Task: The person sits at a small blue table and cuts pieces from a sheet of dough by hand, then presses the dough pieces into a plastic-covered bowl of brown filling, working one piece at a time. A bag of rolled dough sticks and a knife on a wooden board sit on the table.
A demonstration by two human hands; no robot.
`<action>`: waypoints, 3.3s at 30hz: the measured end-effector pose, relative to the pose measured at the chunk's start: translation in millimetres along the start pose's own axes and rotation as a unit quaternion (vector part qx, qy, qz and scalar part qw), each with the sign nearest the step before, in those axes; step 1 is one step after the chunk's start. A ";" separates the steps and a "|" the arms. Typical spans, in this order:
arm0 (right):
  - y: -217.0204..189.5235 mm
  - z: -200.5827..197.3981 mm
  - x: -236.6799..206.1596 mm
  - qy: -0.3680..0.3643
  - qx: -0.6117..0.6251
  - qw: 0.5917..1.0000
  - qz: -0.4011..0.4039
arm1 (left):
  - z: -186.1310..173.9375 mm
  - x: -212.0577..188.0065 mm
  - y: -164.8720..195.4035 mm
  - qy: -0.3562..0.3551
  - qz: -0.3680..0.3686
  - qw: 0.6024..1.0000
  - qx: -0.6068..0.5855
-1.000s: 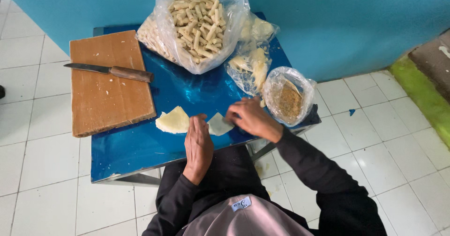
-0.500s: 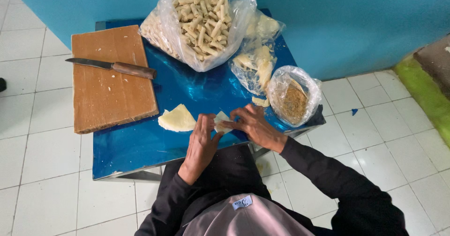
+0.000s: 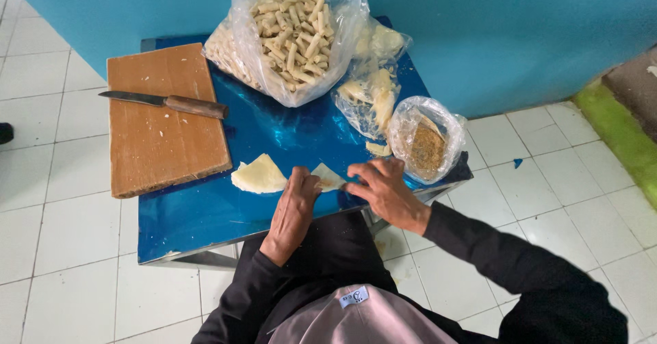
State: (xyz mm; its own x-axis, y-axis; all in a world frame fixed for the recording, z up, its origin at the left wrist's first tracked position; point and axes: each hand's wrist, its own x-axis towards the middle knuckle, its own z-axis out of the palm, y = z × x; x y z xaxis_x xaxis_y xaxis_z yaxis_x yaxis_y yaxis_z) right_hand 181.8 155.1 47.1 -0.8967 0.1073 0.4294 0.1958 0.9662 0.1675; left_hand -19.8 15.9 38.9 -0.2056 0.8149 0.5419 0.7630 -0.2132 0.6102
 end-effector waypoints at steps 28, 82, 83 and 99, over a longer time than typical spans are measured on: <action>-22.1 31.2 16.8 0.077 0.193 0.975 0.077 | -4.6 2.0 -0.7 -0.040 0.011 0.999 -0.003; -13.2 37.3 51.4 0.074 0.153 0.979 0.115 | -6.0 24.8 -8.0 0.017 0.036 0.974 0.222; -12.8 38.0 50.9 0.071 0.150 0.979 0.117 | -6.6 25.0 -8.3 0.003 0.029 0.973 0.228; -13.1 32.0 48.2 0.085 0.081 0.987 0.107 | -1.5 34.9 -9.4 0.015 0.039 0.961 0.274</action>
State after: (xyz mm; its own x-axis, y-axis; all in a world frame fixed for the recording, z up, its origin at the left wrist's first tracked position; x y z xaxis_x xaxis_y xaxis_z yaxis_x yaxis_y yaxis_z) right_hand 123.4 155.1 37.2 -0.7590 0.2858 0.5850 0.2953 0.9519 -0.0820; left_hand -35.1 45.5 53.0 -0.1458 0.7903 0.5952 0.9833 0.0495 0.1751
